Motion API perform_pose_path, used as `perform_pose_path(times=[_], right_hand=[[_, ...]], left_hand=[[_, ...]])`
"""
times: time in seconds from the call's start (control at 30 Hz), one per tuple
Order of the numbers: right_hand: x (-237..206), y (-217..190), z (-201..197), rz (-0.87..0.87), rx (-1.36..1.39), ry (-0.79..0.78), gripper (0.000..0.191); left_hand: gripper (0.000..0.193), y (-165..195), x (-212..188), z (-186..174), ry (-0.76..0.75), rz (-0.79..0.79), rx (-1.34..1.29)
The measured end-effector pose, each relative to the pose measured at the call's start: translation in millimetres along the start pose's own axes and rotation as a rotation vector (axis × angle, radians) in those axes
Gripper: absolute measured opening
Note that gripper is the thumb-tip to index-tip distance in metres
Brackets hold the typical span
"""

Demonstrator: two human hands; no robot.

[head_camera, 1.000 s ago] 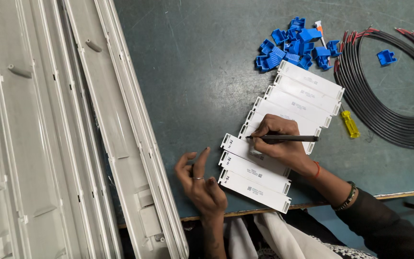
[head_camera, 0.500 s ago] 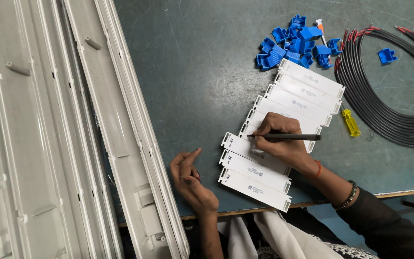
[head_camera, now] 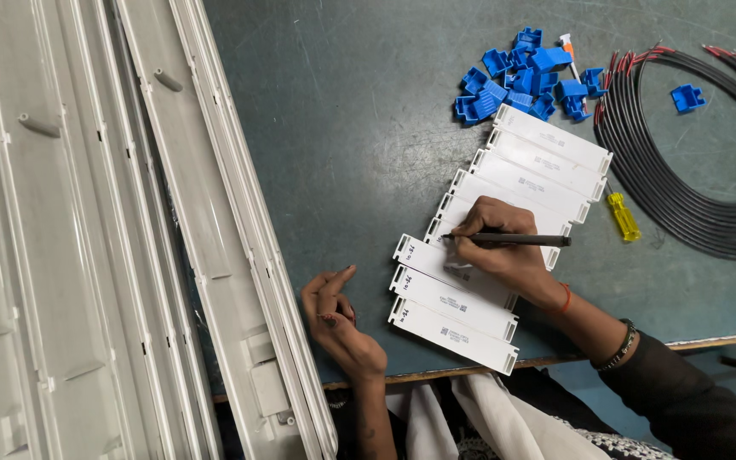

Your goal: The person arranges white LED driver modules on a workbench, marks each module with a marker, and stacks the marked modules into a pile. At the end the person picks up a black wired connector and handles the wire leads.

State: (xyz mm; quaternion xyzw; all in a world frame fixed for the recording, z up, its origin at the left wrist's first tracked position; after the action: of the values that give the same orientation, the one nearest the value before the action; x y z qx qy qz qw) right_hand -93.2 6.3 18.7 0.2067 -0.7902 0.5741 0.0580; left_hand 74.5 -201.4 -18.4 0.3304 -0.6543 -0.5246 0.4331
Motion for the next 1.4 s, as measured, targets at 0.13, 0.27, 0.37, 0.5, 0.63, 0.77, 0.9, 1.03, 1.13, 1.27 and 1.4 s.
perform_pose_path(times=[0.13,0.27,0.37,0.5,0.63,0.77,0.9,1.03,1.13,1.27,1.4], right_hand=[[0.7,3.2,-1.5,0.014,-0.002,0.017,0.006],[0.7,4.8,-1.2,0.016,-0.042,0.028,0.008],[0.2,1.7,0.4,-0.011,-0.002,0.006,0.003],[0.6,2.7,-1.2,-0.021,-0.009,0.023,0.005],[-1.0,4.7,-1.7,-0.017,-0.010,0.013,0.004],[-0.3,6.3,-3.1,-0.028,-0.071,0.034,0.009],[0.0,6.5,-3.6,-0.005,-0.010,0.044,0.007],[0.6,7.4,-2.8,0.009,0.014,0.039,0.004],[0.7,5.7,-2.7,-0.008,0.022,0.036,0.005],[0.6,3.0,-4.9,-0.050,-0.037,0.046,0.005],[0.4,6.6,-4.9,-0.024,-0.039,0.051,0.007]], left_hand=[[0.083,-1.7,-0.7,0.1,0.003,-0.012,0.001],[0.083,-1.4,-1.1,-0.4,-0.001,-0.012,0.000],[0.083,-0.3,-0.3,-0.6,0.004,0.008,0.004],[0.082,-0.9,-0.6,-0.3,0.004,0.002,-0.001],[0.082,-0.3,-0.6,-0.6,0.005,0.004,-0.007],[0.081,0.1,-0.5,-0.7,0.001,0.002,-0.011],[0.081,0.2,-0.4,-0.9,0.005,0.013,0.000],[0.081,-0.3,-1.0,-1.0,0.004,0.024,0.005],[0.081,-0.7,-1.1,-0.9,0.003,0.023,0.009],[0.081,-0.6,-0.9,-0.7,0.005,0.014,0.006],[0.080,0.7,-0.9,-0.9,0.004,0.019,0.007]])
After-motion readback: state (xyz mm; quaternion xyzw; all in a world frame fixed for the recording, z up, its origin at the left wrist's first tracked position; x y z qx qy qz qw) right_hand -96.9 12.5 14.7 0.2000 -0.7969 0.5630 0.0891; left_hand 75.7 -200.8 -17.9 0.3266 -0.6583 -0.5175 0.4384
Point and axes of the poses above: each hand's wrist, its own x-axis towards the middle knuckle, its own z-axis out of the palm, y = z × x, the point moved 9 cm from there along x, towards the middle knuckle, and after that the axes turned 15 degrees about y, right-handed, at the moved point
